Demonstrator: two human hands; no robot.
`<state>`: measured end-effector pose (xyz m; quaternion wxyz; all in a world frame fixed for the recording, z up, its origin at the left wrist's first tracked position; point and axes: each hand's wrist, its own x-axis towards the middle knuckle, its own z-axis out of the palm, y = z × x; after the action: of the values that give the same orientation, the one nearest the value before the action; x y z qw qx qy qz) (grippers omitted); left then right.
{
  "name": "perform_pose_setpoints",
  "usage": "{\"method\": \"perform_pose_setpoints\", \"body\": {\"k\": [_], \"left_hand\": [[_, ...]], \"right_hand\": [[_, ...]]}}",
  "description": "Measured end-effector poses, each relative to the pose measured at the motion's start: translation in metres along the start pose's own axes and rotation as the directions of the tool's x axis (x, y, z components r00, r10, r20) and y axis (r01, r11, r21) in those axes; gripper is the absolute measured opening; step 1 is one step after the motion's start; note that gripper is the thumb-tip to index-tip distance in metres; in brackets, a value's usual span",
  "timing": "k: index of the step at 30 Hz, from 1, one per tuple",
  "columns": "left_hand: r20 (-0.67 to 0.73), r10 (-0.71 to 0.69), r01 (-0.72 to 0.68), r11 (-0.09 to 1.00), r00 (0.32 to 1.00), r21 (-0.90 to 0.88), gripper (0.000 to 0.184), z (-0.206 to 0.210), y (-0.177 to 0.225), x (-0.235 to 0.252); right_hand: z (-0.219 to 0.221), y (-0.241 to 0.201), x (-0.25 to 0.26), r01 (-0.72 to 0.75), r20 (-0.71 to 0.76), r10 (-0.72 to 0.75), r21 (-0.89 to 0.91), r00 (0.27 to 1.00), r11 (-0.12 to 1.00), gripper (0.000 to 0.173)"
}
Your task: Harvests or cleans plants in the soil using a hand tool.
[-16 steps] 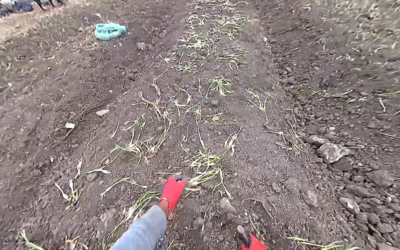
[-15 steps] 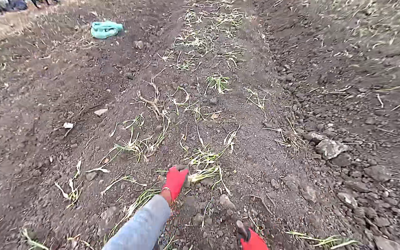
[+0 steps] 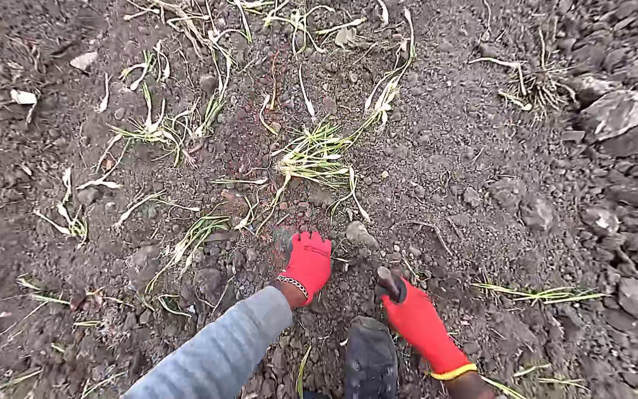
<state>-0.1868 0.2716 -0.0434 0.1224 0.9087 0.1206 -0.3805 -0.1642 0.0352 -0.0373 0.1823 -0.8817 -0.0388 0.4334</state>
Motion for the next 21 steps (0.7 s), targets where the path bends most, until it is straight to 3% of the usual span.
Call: {"method": "perform_pose_setpoints", "body": {"k": [2, 6, 8, 11, 13, 16, 18, 20, 21], "left_hand": [[0.036, 0.017, -0.016, 1.000, 0.999, -0.011, 0.049, -0.004, 0.001, -0.011], [0.020, 0.157, -0.152, 0.978, 0.987, -0.140, 0.040, 0.018, -0.032, -0.049], [0.057, 0.116, -0.093, 0.948, 0.992, -0.305, 0.041, 0.039, -0.052, -0.087], [0.062, -0.105, 0.122, 0.805, 0.992, -0.581, 0.043, 0.067, -0.077, -0.141], [0.074, -0.308, 0.240, 0.548, 0.948, -0.801, 0.037, 0.071, -0.090, -0.166], [0.039, -0.521, 0.131, 0.141, 0.853, -0.981, 0.033, 0.071, -0.113, -0.178], [-0.070, -0.589, -0.028, 0.080, 0.805, -0.996, 0.031, 0.060, -0.136, -0.172], [-0.111, -0.589, -0.067, 0.095, 0.800, -0.993, 0.030, 0.049, -0.152, -0.170], [-0.111, -0.572, -0.053, 0.117, 0.813, -0.992, 0.031, 0.041, -0.157, -0.162]], "right_hand": [[-0.017, -0.010, -0.003, 0.033, -0.002, -0.033, 0.041, 0.999, 0.999, 0.037], [-0.089, -0.079, -0.027, 0.209, -0.165, -0.170, 0.261, 0.971, 0.942, 0.025], [-0.112, -0.126, -0.036, 0.358, -0.267, -0.257, 0.464, 0.929, 0.810, 0.024], [-0.107, -0.194, -0.004, 0.529, -0.350, -0.400, 0.487, 0.847, 0.695, 0.029], [-0.071, -0.217, 0.034, 0.533, -0.269, -0.460, 0.422, 0.846, 0.733, 0.032], [0.008, -0.197, 0.061, 0.432, -0.106, -0.425, 0.382, 0.899, 0.817, 0.038], [0.004, -0.186, 0.041, 0.251, 0.088, -0.327, 0.466, 0.941, 0.849, 0.039], [-0.019, -0.157, -0.019, 0.032, 0.377, -0.270, 0.531, 0.886, 0.847, 0.034], [-0.032, -0.147, -0.050, 0.038, 0.452, -0.279, 0.472, 0.847, 0.881, 0.029]]}}
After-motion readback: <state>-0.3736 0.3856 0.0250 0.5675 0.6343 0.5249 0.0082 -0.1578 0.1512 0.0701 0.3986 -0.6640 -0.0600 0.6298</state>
